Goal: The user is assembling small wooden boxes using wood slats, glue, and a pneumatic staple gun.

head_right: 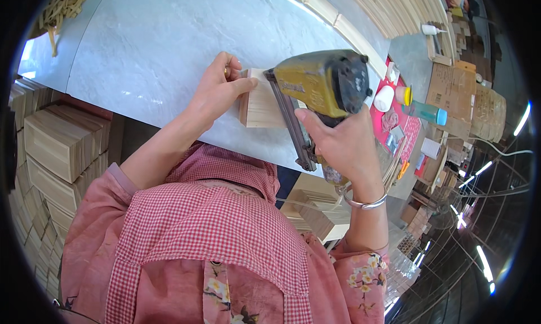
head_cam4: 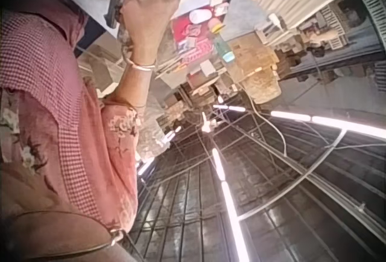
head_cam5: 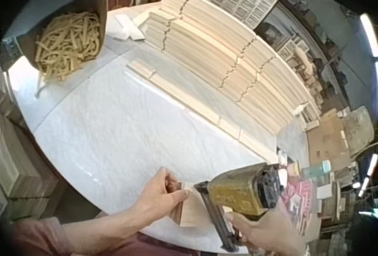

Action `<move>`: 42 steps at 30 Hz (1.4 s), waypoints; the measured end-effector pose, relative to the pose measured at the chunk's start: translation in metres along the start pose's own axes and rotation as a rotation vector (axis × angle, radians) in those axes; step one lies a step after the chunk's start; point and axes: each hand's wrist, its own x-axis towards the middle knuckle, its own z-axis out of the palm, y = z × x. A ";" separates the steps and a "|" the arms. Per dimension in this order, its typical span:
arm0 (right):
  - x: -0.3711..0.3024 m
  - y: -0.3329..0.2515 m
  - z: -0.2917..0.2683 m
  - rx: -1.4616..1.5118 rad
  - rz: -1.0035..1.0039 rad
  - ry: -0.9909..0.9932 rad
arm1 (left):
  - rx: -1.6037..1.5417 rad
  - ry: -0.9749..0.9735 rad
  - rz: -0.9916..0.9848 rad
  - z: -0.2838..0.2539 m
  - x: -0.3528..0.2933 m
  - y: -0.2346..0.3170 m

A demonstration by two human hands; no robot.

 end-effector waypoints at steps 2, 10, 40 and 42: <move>0.004 0.005 0.000 -0.002 -0.097 0.014 | -0.017 0.012 0.000 0.001 0.000 0.001; 0.000 0.037 -0.024 0.169 -0.137 0.137 | 0.337 0.078 0.131 0.006 -0.017 0.022; 0.018 0.080 -0.051 0.129 0.059 0.123 | 1.280 -0.157 0.842 0.077 -0.009 0.017; 0.019 0.075 -0.051 0.113 0.063 0.120 | 1.263 -0.149 0.862 0.076 -0.008 0.016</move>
